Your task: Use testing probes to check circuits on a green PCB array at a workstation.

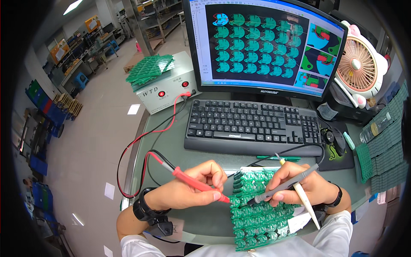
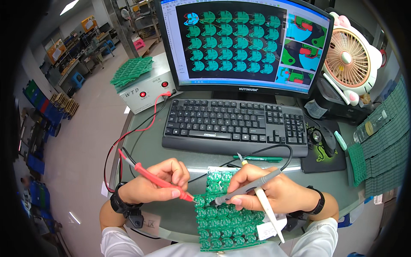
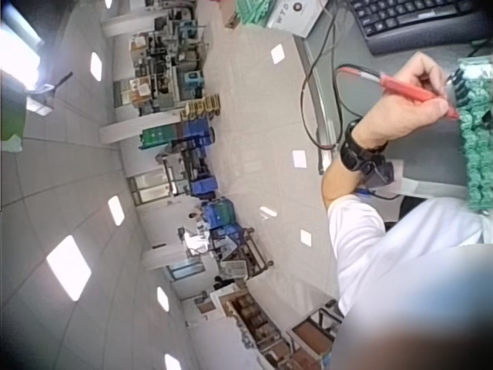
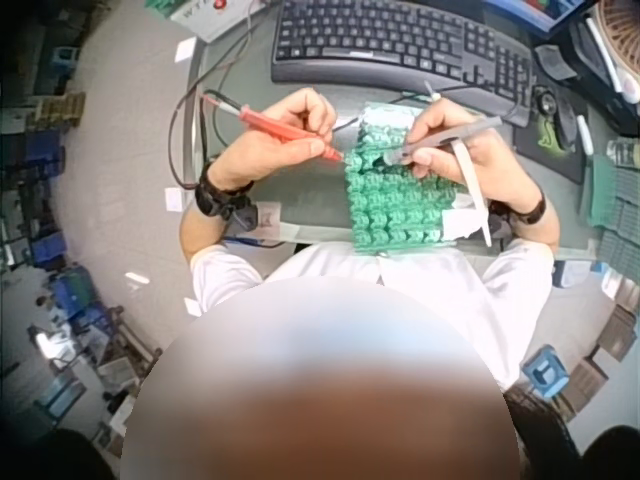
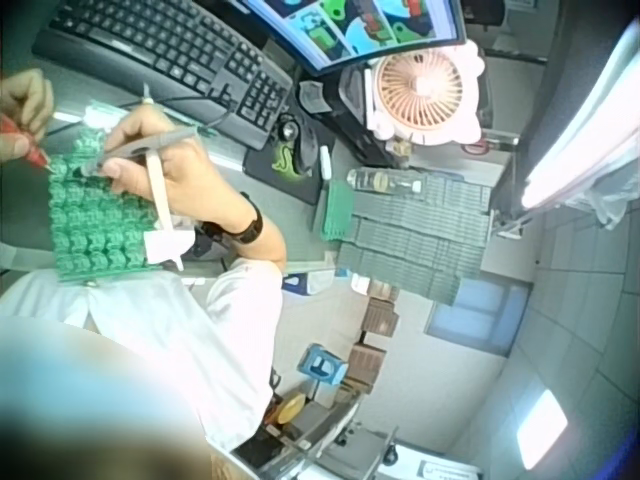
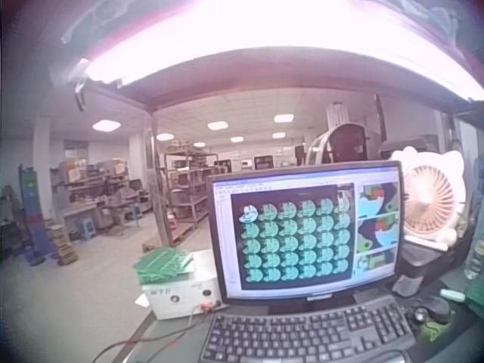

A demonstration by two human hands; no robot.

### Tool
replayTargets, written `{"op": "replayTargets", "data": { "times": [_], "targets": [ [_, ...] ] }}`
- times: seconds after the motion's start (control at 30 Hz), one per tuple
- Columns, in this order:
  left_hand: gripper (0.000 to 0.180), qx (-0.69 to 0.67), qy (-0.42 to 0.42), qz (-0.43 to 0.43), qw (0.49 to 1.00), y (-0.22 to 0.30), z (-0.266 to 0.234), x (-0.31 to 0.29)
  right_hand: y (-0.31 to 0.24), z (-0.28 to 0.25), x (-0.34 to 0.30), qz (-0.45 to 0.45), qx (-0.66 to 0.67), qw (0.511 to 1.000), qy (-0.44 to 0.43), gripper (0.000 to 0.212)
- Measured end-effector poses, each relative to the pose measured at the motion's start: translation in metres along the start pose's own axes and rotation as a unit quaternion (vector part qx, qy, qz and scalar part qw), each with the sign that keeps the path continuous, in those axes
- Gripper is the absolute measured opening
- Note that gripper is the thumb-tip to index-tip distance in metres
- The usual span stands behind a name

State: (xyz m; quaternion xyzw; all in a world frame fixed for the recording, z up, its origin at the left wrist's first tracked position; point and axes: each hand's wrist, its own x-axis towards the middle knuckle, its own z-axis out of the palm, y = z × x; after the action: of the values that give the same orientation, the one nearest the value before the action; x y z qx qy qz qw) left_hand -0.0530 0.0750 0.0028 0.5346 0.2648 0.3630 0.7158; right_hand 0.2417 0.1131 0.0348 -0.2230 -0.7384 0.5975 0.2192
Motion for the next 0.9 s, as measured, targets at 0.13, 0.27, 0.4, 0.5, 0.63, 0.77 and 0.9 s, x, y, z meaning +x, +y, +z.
{"op": "replayTargets", "data": {
  "times": [0.13, 0.27, 0.4, 0.5, 0.63, 0.77, 0.9],
  "targets": [
    [0.022, 0.003, 0.001, -0.012, 1.000, -0.0005, 0.0017, 0.0000, 0.0022, -0.0018, 0.0003, 0.015, 0.016, 1.000, -0.013, 0.021],
    [0.023, 0.001, 0.006, -0.013, 1.000, -0.0006, 0.0010, 0.0011, 0.0031, -0.0012, 0.0012, -0.005, 0.007, 1.000, -0.011, 0.022],
    [0.023, 0.003, 0.010, -0.014, 1.000, -0.0005, 0.0018, 0.0012, 0.0024, -0.0008, 0.0021, -0.008, 0.009, 1.000, -0.010, 0.022],
    [0.023, 0.000, 0.012, -0.015, 1.000, -0.0003, 0.0020, 0.0012, 0.0022, -0.0006, 0.0023, -0.013, -0.002, 1.000, -0.010, 0.022],
    [0.024, -0.007, 0.024, -0.017, 1.000, 0.0006, -0.0012, 0.0014, 0.0026, -0.0007, 0.0021, -0.004, 0.003, 1.000, -0.012, 0.022],
    [0.025, -0.021, 0.018, -0.022, 0.999, 0.0012, -0.0038, 0.0013, 0.0033, -0.0004, 0.0021, -0.003, -0.015, 1.000, -0.012, 0.022],
    [0.025, -0.017, 0.019, -0.020, 0.999, 0.0008, -0.0025, 0.0004, 0.0039, 0.0002, 0.0021, -0.009, -0.015, 1.000, -0.006, 0.021]
  ]
}}
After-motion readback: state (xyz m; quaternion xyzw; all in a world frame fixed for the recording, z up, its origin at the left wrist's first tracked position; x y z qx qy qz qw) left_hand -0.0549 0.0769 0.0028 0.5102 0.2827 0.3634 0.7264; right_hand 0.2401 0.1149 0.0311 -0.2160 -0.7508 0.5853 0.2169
